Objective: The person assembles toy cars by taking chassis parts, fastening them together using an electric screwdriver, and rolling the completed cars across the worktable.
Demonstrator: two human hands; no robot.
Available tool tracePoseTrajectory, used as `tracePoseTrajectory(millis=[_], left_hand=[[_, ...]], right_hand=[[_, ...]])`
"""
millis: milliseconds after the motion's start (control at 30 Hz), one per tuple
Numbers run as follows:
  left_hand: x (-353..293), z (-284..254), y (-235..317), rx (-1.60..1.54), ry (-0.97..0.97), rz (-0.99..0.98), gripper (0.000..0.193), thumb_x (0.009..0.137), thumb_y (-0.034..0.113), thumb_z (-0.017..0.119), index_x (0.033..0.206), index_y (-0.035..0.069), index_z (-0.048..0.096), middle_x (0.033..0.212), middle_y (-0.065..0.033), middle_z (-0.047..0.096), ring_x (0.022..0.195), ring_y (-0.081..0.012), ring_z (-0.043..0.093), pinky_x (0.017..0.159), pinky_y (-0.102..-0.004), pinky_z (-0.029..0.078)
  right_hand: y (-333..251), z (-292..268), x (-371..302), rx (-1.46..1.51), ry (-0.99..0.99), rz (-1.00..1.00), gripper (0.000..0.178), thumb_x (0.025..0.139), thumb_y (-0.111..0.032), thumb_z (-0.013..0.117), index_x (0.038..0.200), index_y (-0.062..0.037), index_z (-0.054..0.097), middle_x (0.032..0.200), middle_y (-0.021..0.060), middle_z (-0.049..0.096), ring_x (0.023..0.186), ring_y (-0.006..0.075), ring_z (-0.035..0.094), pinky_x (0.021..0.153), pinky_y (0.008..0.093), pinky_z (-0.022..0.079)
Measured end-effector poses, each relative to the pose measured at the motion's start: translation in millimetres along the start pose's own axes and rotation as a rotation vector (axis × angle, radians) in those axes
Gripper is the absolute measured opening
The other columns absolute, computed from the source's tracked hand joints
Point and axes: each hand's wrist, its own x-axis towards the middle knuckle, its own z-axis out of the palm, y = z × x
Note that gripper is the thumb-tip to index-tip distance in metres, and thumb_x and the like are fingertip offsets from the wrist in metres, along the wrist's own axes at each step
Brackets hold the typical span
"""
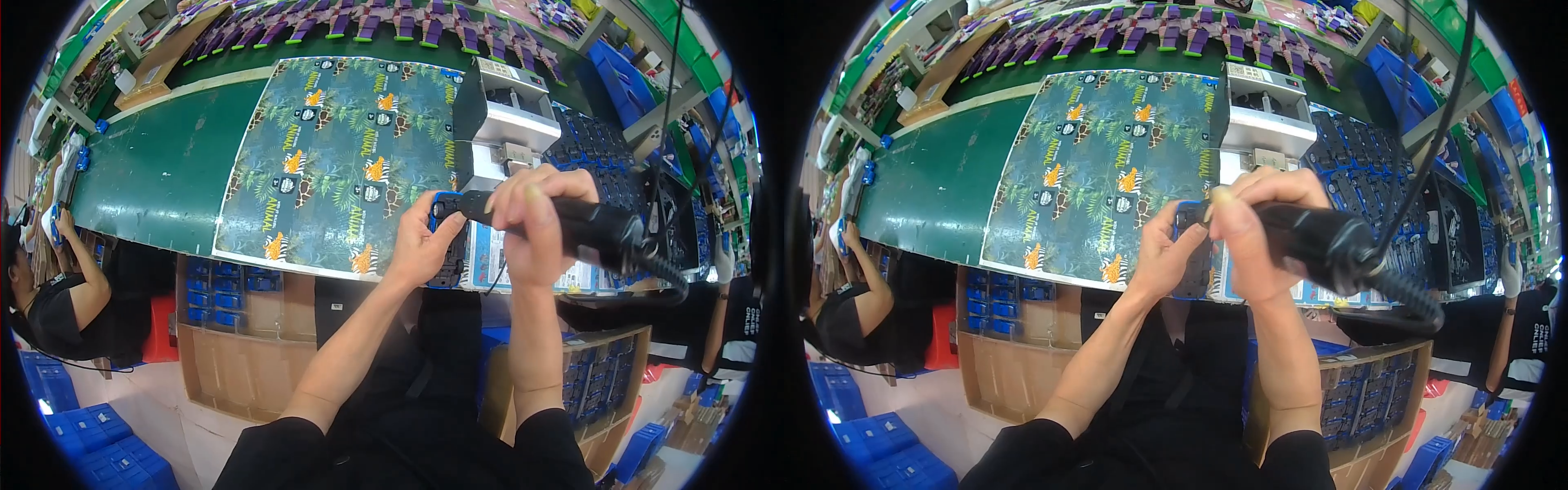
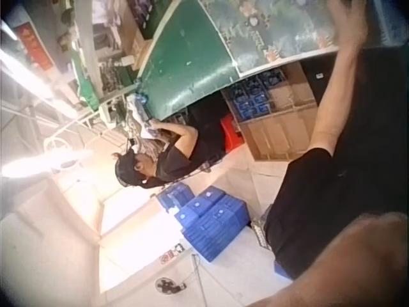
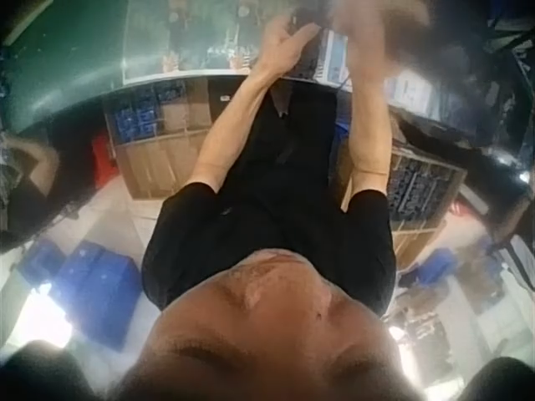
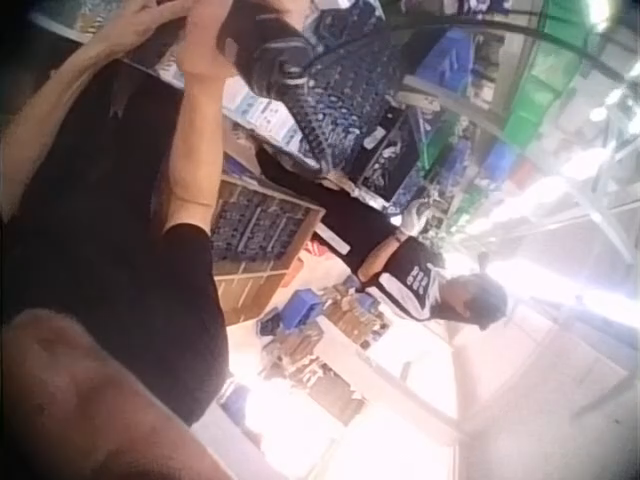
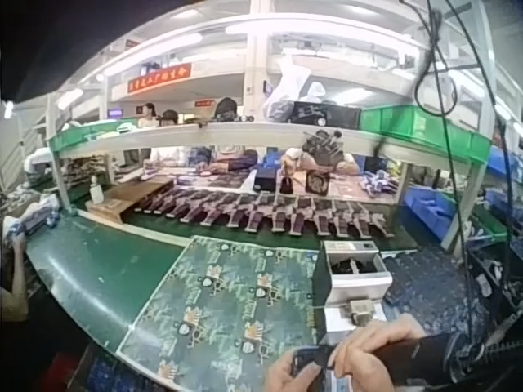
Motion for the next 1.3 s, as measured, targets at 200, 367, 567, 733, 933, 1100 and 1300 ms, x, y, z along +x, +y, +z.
tracePoseTrajectory(millis=[200, 367, 567, 733, 933, 1100, 1300], left_hand=[[0.7, 1.2, 6.1, 0.166, 0.041, 0.102, 0.019, 0.091, 0.008, 0.067, 0.107, -0.001, 0.061, 0.091, -0.0034, 0.066, 0.081, -0.0065, 0.058, 0.072, -0.0257, 0.050], [1.2, -0.2, 2.7, 0.144, 0.044, 0.086, 0.018, 0.091, 0.008, 0.067, 0.106, -0.001, 0.061, 0.090, -0.0035, 0.066, 0.081, -0.0067, 0.058, 0.072, -0.0261, 0.050], [-1.2, 3.6, 5.5, 0.079, 0.042, 0.082, 0.020, 0.091, 0.008, 0.067, 0.107, -0.002, 0.061, 0.091, -0.0036, 0.066, 0.081, -0.0064, 0.058, 0.071, -0.0248, 0.050], [-4.1, 6.6, 8.4, 0.004, 0.021, 0.045, 0.022, 0.091, 0.008, 0.067, 0.109, -0.002, 0.061, 0.091, -0.0037, 0.067, 0.082, -0.0065, 0.060, 0.073, -0.0247, 0.050], [-16.1, 4.1, 14.1, 0.266, -0.013, 0.149, 0.054, 0.082, 0.005, 0.070, 0.132, 0.001, 0.051, 0.106, -0.0060, 0.066, 0.094, -0.0127, 0.062, 0.088, -0.0293, 0.050], [-16.7, -3.6, 20.3, 0.213, -0.209, 0.133, 0.080, 0.075, 0.005, 0.076, 0.146, 0.005, 0.039, 0.122, -0.0088, 0.060, 0.109, -0.0155, 0.059, 0.100, -0.0314, 0.044], [-9.9, -6.0, 12.3, 0.123, -0.216, 0.043, 0.086, 0.073, -0.001, 0.077, 0.150, 0.007, 0.037, 0.113, -0.0085, 0.063, 0.100, -0.0142, 0.063, 0.092, -0.0320, 0.051]], right_hand=[[7.9, 1.6, -2.2, -0.066, -0.062, -0.018, 0.017, 0.091, -0.009, 0.061, 0.089, -0.0048, 0.045, 0.067, 0.0080, 0.053, 0.053, 0.0161, 0.053, 0.059, 0.0332, 0.049], [6.1, 3.7, -2.9, 0.021, -0.021, 0.001, 0.018, 0.091, -0.014, 0.061, 0.089, -0.0053, 0.045, 0.067, 0.0072, 0.053, 0.052, 0.0160, 0.052, 0.059, 0.0332, 0.048], [3.7, 1.0, -7.3, 0.064, -0.016, -0.032, 0.017, 0.091, -0.014, 0.060, 0.089, -0.0058, 0.045, 0.067, 0.0075, 0.053, 0.053, 0.0171, 0.052, 0.060, 0.0338, 0.047], [-4.5, -8.1, -2.2, 0.092, -0.015, -0.038, 0.012, 0.092, -0.013, 0.056, 0.091, -0.0048, 0.048, 0.068, 0.0075, 0.052, 0.054, 0.0176, 0.051, 0.059, 0.0339, 0.047], [-28.1, -53.1, 33.7, 0.208, 0.208, -0.031, 0.008, 0.091, -0.004, 0.060, 0.091, -0.0035, 0.051, 0.064, 0.0078, 0.053, 0.052, 0.0177, 0.053, 0.056, 0.0335, 0.048], [-8.3, -56.7, 41.6, -0.022, 0.260, -0.055, 0.010, 0.087, -0.001, 0.066, 0.086, -0.0005, 0.056, 0.060, 0.0072, 0.056, 0.049, 0.0155, 0.057, 0.054, 0.0296, 0.050], [11.9, -52.7, 47.5, -0.146, 0.243, -0.070, 0.015, 0.084, -0.003, 0.073, 0.078, -0.0011, 0.059, 0.058, 0.0040, 0.058, 0.044, 0.0102, 0.056, 0.043, 0.0222, 0.042]])
